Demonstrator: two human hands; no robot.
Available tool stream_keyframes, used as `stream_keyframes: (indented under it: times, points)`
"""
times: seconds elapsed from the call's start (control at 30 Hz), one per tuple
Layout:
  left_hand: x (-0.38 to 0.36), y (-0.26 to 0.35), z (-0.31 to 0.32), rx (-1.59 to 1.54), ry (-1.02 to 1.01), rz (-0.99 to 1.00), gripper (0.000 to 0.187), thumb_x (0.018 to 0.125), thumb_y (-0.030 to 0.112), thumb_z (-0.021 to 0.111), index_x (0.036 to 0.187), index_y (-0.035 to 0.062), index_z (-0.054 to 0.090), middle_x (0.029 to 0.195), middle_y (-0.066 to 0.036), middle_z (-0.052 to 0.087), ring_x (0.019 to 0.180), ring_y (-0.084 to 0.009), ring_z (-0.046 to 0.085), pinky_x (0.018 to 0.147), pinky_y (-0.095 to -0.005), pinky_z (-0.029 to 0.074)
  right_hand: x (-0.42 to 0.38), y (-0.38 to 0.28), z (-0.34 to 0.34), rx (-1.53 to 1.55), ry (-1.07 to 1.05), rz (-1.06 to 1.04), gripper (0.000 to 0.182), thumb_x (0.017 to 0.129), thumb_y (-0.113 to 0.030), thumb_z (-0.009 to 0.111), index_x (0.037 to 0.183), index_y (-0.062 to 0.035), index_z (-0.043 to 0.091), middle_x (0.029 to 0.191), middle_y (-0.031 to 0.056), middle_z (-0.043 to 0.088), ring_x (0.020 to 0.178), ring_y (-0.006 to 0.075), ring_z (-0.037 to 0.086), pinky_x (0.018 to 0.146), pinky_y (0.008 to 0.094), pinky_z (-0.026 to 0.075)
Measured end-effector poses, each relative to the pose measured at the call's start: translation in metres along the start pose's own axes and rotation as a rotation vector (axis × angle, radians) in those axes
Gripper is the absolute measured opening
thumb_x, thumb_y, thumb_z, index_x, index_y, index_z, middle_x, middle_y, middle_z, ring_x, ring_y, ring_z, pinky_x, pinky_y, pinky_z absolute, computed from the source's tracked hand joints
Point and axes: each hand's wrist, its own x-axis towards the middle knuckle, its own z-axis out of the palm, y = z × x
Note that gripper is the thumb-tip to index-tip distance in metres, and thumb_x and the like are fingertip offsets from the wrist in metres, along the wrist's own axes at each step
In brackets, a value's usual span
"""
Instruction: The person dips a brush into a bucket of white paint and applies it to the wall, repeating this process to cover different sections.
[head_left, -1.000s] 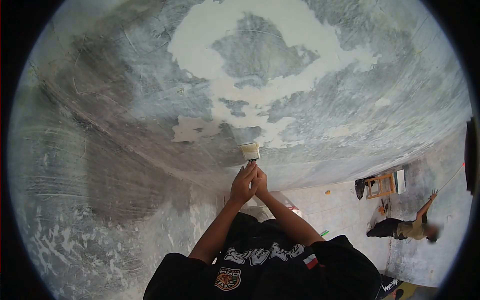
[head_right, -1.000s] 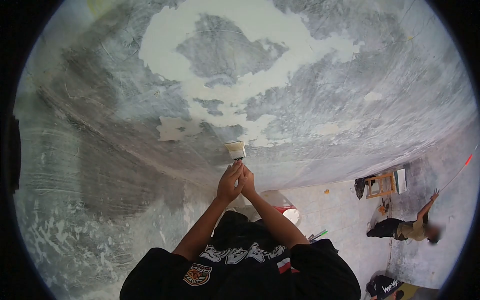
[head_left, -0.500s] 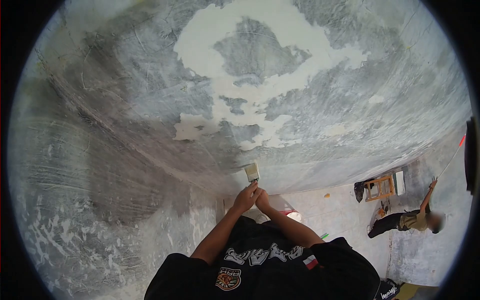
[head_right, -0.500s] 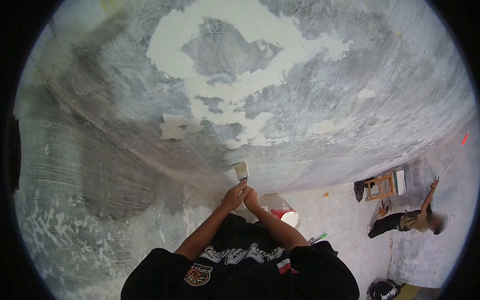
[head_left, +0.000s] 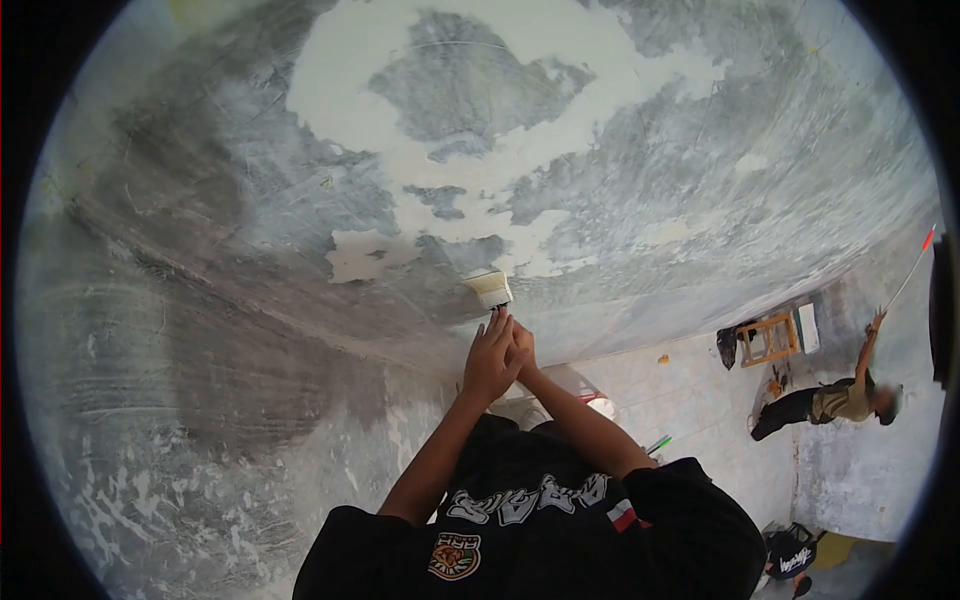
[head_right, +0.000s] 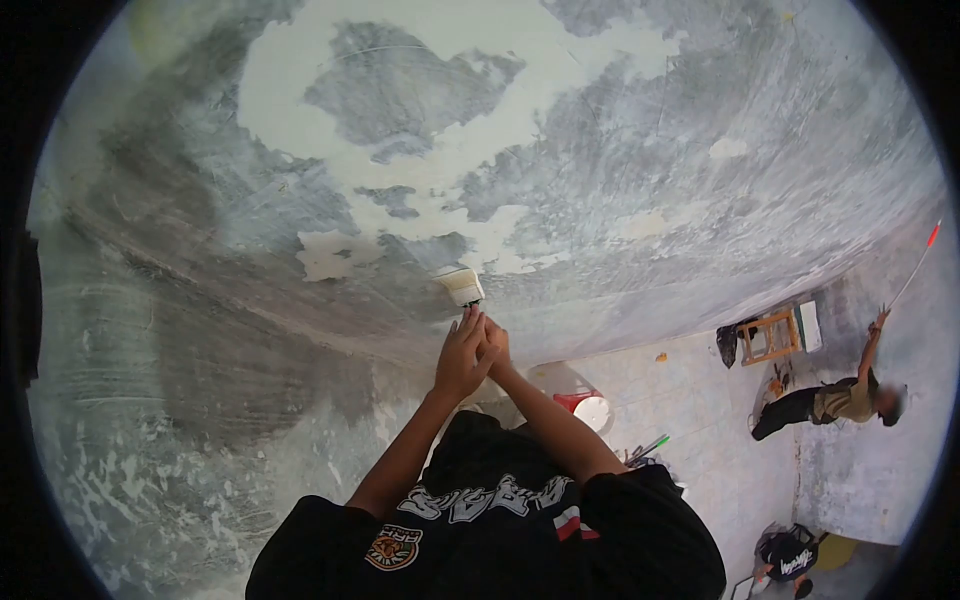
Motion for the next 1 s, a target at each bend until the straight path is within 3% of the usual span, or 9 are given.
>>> stream_keyframes:
  times: [0.03, 0.1, 0.17, 0.2, 0.33, 0.73, 0.83, 0.9, 1.0]
  points:
    - [0.002, -0.008, 0.012, 0.007, -0.025, -0.015, 0.069, 0.098, 0.038, 0.059, 0.146, -0.0096, 0.044, 0.157, -0.029, 0.038, 0.148, -0.0416, 0.034, 0.12, -0.0524, 0.027, 0.005, 0.012, -0.001, -0.1, 0.031, -0.021, 0.04, 0.103, -0.041, 0.053, 0.112, -0.0042, 0.067, 0.095, 0.0179, 0.074, 0.084, 0.0308, 0.073, 0.074, 0.0415, 0.054]
    - [0.002, -0.017, 0.025, 0.0, -0.044, -0.021, 0.067, 0.1, 0.039, 0.056, 0.146, -0.0092, 0.044, 0.157, -0.029, 0.037, 0.148, -0.0417, 0.034, 0.12, -0.0528, 0.027, 0.009, 0.03, -0.004, -0.043, 0.04, 0.03, 0.035, 0.098, -0.038, 0.06, 0.106, -0.0044, 0.067, 0.086, 0.0116, 0.071, 0.079, 0.0131, 0.06, 0.071, 0.0365, 0.052]
    - [-0.003, -0.023, 0.035, -0.04, -0.134, -0.088, 0.066, 0.101, 0.039, 0.054, 0.146, -0.0083, 0.044, 0.157, -0.029, 0.037, 0.149, -0.0406, 0.034, 0.12, -0.0527, 0.027, 0.001, 0.039, -0.007, -0.073, -0.003, 0.131, 0.042, 0.101, -0.043, 0.054, 0.11, -0.0041, 0.067, 0.095, 0.0205, 0.073, 0.088, 0.0388, 0.071, 0.075, 0.0427, 0.053]
    - [-0.004, -0.027, 0.039, -0.039, -0.198, -0.112, 0.064, 0.103, 0.04, 0.051, 0.146, -0.0076, 0.045, 0.158, -0.029, 0.036, 0.149, -0.0395, 0.034, 0.12, -0.0539, 0.026, -0.006, 0.044, -0.009, -0.071, 0.01, 0.216, 0.039, 0.102, -0.039, 0.052, 0.107, -0.0042, 0.067, 0.095, 0.0209, 0.073, 0.091, 0.0416, 0.07, 0.076, 0.0443, 0.054]
    - [-0.007, -0.05, 0.062, -0.083, -0.347, -0.178, 0.065, 0.104, 0.041, 0.049, 0.146, -0.0076, 0.045, 0.158, -0.028, 0.036, 0.149, -0.0395, 0.034, 0.121, -0.0508, 0.026, -0.019, 0.124, 0.003, -0.276, 0.086, 0.021, 0.04, 0.103, -0.039, 0.046, 0.108, -0.0049, 0.067, 0.098, 0.0217, 0.072, 0.095, 0.0445, 0.068, 0.079, 0.0486, 0.054]
    - [-0.046, -0.073, 0.062, -0.338, -0.595, -0.372, 0.066, 0.104, 0.046, 0.053, 0.14, -0.0093, 0.052, 0.146, -0.026, 0.053, 0.136, -0.0328, 0.052, 0.114, -0.0358, 0.039, -0.077, 0.092, -0.016, -0.3, 0.058, 0.494, 0.059, 0.101, -0.055, 0.046, 0.093, -0.0027, 0.073, 0.089, 0.0282, 0.069, 0.092, 0.049, 0.066, 0.082, 0.0565, 0.051]
    - [-0.059, -0.087, 0.049, -0.393, -0.622, -0.619, 0.063, 0.105, 0.046, 0.05, 0.138, -0.0072, 0.054, 0.139, -0.021, 0.06, 0.125, -0.0304, 0.06, 0.107, -0.0382, 0.044, -0.088, 0.057, -0.022, -0.217, 0.061, 0.46, 0.064, 0.103, -0.055, 0.045, 0.09, 0.0022, 0.07, 0.082, 0.0295, 0.067, 0.084, 0.048, 0.067, 0.075, 0.0547, 0.051]
    - [-0.055, -0.063, 0.031, -0.706, -0.504, -1.06, 0.063, 0.107, 0.048, 0.044, 0.143, -0.0031, 0.051, 0.14, -0.016, 0.06, 0.121, -0.0295, 0.061, 0.104, -0.0429, 0.046, -0.085, 0.057, -0.017, -0.182, 0.098, 0.404, 0.064, 0.102, -0.056, 0.045, 0.088, 0.0003, 0.07, 0.077, 0.0254, 0.068, 0.08, 0.0438, 0.068, 0.072, 0.0514, 0.052]
    - [-0.046, -0.059, 0.026, -0.782, -0.532, -1.028, 0.067, 0.108, 0.052, 0.039, 0.152, 0.0014, 0.039, 0.149, -0.013, 0.05, 0.133, -0.0301, 0.052, 0.109, -0.0471, 0.042, -0.071, 0.054, -0.008, 0.003, 0.102, 0.247, 0.06, 0.102, -0.055, 0.046, 0.086, -0.0033, 0.07, 0.073, 0.021, 0.069, 0.075, 0.0404, 0.069, 0.069, 0.0479, 0.052]
